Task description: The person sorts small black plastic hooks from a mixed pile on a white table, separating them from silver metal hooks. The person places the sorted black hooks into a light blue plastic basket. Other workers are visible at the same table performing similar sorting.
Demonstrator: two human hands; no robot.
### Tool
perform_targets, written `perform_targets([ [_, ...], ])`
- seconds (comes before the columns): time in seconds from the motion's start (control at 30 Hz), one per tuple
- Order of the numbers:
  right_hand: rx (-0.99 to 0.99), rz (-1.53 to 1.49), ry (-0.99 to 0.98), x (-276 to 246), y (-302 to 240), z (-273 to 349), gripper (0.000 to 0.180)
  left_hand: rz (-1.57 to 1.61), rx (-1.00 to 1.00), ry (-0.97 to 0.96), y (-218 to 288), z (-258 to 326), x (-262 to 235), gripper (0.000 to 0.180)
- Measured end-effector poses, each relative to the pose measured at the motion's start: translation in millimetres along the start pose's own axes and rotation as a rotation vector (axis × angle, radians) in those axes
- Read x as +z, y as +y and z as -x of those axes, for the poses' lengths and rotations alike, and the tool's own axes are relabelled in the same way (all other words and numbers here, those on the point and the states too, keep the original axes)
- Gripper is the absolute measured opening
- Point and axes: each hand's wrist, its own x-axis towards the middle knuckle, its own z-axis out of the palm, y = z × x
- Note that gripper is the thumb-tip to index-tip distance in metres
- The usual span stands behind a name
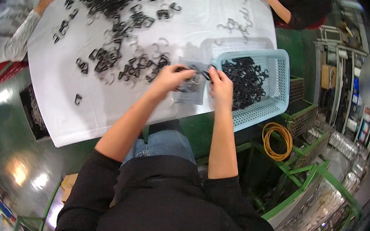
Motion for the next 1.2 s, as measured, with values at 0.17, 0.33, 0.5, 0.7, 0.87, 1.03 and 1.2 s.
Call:
perform_targets([
  [0.17,0.032,-0.181,0.216,-98.9,46.6,-20.0,0.024,-0.110,-0.006,-0.240,25.5,-38.5,146.3,0.049],
  [0.33,-0.070,0.494,0.443,-124.3,51.3,-34.0,0.037,-0.414,0.345,-0.017,26.2,-44.2,173.4,0.063],
  [0.5,-0.763,0.712,0.545,-52.9,12.8,-12.1,0.029,-0.443,0.837,0.516,-16.5,-32.4,49.9,0.031],
  [0.7,-0.721,0.699,-0.046,99.5,33.0,-14.6,0.023,-0.959,0.574,0.679,-79.6,-30.8,-65.1,0.032],
  [0.87,-0.573,0.808,-0.045,149.1,43.3,-56.5,0.031,-1.152,0.556,0.516,-81.9,-46.2,-97.9,0.035],
  [1.03,-0.195,0.276,-0.360,137.3,15.8,-80.8,0.029,-1.065,0.415,0.610,-82.0,-37.4,-133.6,0.029],
  [1.2,-0.202,0.304,-0.318,120.2,0.3,-83.8,0.025,-0.400,0.278,0.552,-68.6,-13.6,-171.0,0.025],
])
